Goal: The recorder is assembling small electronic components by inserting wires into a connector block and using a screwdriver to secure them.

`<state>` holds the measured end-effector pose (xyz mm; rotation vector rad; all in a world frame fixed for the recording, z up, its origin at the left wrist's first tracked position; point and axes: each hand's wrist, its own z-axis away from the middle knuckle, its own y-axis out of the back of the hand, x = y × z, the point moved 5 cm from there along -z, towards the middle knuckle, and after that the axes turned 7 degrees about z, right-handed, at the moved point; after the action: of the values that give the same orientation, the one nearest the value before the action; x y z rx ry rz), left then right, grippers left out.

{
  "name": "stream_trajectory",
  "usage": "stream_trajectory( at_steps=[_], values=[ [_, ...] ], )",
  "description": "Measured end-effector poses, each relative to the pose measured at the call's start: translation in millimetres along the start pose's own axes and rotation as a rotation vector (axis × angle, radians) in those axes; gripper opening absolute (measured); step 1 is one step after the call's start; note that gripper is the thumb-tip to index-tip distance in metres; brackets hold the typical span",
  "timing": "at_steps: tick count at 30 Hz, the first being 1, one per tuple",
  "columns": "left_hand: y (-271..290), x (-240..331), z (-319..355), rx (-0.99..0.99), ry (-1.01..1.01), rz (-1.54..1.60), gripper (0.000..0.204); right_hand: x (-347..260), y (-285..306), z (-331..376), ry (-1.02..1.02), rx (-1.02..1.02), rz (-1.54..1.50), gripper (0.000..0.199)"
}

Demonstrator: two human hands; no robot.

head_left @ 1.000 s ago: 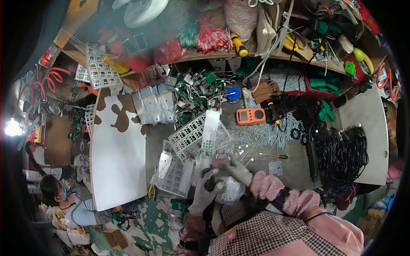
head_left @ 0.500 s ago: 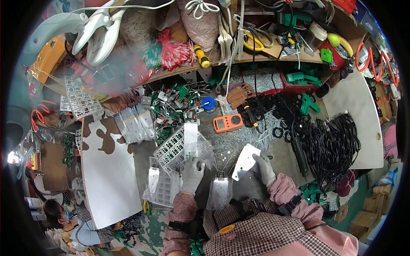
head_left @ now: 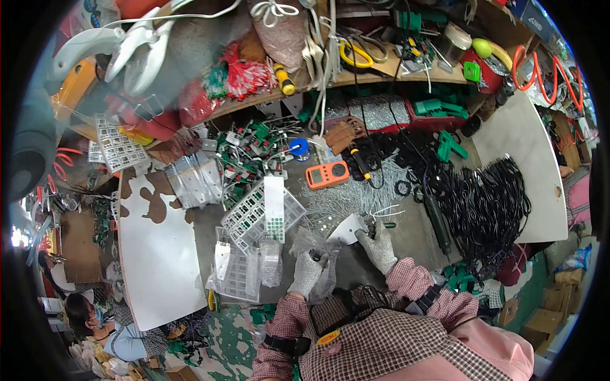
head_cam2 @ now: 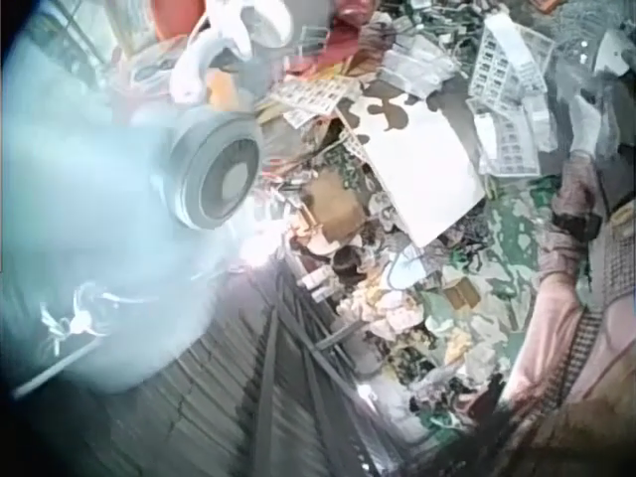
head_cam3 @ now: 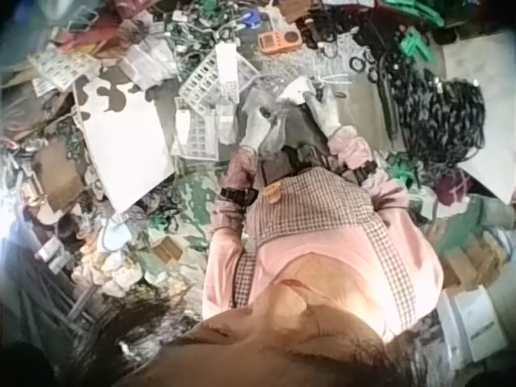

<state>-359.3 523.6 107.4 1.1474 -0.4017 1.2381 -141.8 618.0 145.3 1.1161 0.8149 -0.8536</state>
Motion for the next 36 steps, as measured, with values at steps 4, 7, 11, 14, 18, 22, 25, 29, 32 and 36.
stream_trajectory(
  at_steps=[4,7,11,14,18,22,25,29,32,36],
  values=[
    [-25,-1,7,-0.14,0.059,0.095,0.041,30,21,6,0.024,0.081,0.01,0.047],
    [-29,20,10,-0.1,-0.092,-0.168,0.044,52,36,7,-0.023,0.132,-0.071,0.043],
    [-37,-3,2,0.014,-0.173,-0.31,0.04,61,38,17,-0.069,0.173,-0.168,0.04],
    [-36,-5,-3,0.005,-0.078,-0.253,0.034,64,37,20,-0.208,0.111,-0.413,0.038],
    [-30,-2,-3,-0.015,0.05,-0.168,0.023,47,28,27,-0.31,0.016,-0.737,0.034],
    [-33,4,-1,0.03,-0.121,0.101,0.022,49,16,19,-0.16,0.023,-0.639,0.034],
    [-34,0,-3,0.018,0.012,0.123,0.022,37,23,16,-0.004,0.079,-0.098,0.034],
    [-33,25,8,0.037,-0.021,0.409,0.021,41,13,10,-0.107,0.015,-0.533,0.039],
    [-32,46,21,0.091,-0.187,0.247,0.018,30,9,7,-0.05,-0.037,-0.572,0.044],
    [-12,106,38,0.004,-0.376,-0.015,0.015,-7,16,1,0.126,-0.32,-0.037,0.05]
  ],
)
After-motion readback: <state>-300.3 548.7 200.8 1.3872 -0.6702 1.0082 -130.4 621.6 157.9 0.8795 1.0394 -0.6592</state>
